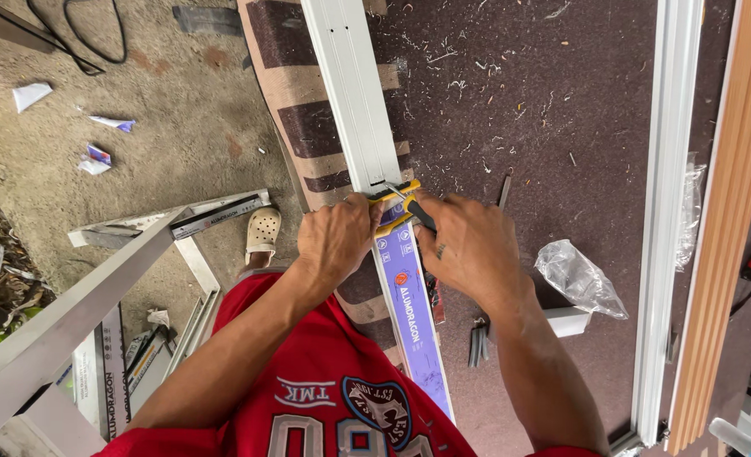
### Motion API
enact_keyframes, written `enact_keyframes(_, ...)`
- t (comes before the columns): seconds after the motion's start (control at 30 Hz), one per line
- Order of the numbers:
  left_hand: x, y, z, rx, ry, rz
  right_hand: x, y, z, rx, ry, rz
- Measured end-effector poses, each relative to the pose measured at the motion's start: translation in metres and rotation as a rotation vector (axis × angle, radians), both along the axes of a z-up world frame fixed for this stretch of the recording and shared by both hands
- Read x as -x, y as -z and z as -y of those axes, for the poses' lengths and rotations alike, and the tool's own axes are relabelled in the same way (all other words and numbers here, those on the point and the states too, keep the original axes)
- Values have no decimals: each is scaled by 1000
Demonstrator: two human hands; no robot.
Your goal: The person uses a screwdriver to tighten screws on a long white aluminum profile clamped to a workbench. They then use a utility knife to cut and remove a strip of protective film from the profile's surface.
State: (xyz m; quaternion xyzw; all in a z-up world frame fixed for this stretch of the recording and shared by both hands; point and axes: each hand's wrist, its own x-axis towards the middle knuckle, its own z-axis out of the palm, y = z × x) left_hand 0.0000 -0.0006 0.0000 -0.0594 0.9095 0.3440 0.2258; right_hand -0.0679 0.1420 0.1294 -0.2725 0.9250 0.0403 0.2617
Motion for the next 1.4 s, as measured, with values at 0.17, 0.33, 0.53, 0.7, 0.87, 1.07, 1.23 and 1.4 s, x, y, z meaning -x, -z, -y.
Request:
enact_keyframes(0.17,-2,0,6,19,-9,-16,0,0,8,-146,64,75)
enact_keyframes(0.33,0,2,5,27,24,-37,-5,2,8,-67,6,24)
enact_keyframes(0.53,0,3,6,13,50,-38,0,7,11,-43,2,8)
enact_keyframes(0.7,0,0,7,2,48,-4,5,8,20,-169,1,92)
enact_keyframes(0.87,2,-4,10,-11,39,12,-9,18,18,24,36,36)
enact_keyframes(1.07,0,2,6,-8,30,9,-23,37,-3,246,242,150)
enact_keyframes(1.23,-3,2,4,33,42,-35,-39,50,-11,307,231,66)
enact_keyframes(1.4,2,-4,7,25,89,-8,-45,62,-19,346,244,53)
